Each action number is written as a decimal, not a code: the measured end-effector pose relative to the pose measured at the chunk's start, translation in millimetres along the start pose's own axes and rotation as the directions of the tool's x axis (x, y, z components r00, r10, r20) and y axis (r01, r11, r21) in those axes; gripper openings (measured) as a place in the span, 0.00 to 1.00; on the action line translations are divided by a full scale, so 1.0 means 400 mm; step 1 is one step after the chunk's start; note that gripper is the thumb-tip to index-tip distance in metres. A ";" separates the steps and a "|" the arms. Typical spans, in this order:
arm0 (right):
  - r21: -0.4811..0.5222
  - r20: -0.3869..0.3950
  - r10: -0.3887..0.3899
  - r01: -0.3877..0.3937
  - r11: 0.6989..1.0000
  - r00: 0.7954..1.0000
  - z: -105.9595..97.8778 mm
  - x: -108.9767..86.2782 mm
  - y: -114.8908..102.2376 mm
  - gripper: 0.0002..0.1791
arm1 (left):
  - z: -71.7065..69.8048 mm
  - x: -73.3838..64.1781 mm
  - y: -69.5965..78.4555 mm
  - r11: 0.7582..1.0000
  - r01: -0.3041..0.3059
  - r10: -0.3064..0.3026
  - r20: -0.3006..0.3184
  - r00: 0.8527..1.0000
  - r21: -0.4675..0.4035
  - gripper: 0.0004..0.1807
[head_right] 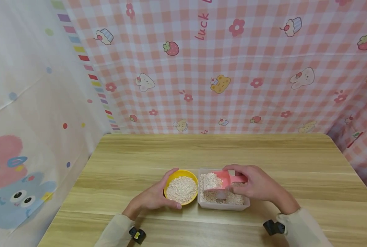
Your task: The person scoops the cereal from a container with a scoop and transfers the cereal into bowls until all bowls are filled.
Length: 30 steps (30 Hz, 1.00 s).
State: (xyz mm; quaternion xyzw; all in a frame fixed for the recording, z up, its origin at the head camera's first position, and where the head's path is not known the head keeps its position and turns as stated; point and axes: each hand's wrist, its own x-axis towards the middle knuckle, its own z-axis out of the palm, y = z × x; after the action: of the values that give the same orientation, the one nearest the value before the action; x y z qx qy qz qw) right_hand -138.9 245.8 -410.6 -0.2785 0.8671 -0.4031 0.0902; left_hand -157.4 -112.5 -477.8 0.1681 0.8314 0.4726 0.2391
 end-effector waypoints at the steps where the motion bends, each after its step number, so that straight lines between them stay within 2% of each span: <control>1: -0.007 0.002 0.000 0.000 1.000 1.000 -0.002 0.001 -0.003 0.24 | 0.000 0.000 0.000 1.000 0.003 -0.003 0.001 1.000 -0.004 0.66; 10: -0.104 -0.034 -0.042 0.038 0.994 0.999 -0.018 0.014 -0.023 0.25 | 0.000 0.000 0.001 1.000 0.010 -0.010 0.002 1.000 -0.004 0.66; 18: -0.136 -0.049 -0.063 0.056 0.989 0.997 -0.025 0.036 -0.039 0.26 | 0.000 0.002 -0.002 1.000 0.006 -0.006 0.001 1.000 -0.006 0.66; 25: -0.184 -0.033 -0.084 0.076 0.980 0.996 -0.024 0.066 -0.069 0.26 | 0.000 0.002 -0.003 1.000 0.013 -0.013 0.003 1.000 -0.004 0.66; 30: -0.190 -0.025 -0.137 0.129 0.973 0.990 -0.020 0.089 -0.090 0.25 | 0.000 0.002 -0.001 1.000 0.003 -0.003 0.000 1.000 0.009 0.66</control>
State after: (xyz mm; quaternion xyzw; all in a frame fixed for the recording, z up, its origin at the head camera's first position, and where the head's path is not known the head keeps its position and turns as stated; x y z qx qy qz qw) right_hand -156.7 212.7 -376.0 -0.3355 0.8822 -0.3298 0.0199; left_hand -158.0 -112.0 -478.3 0.1681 0.8338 0.4685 0.2389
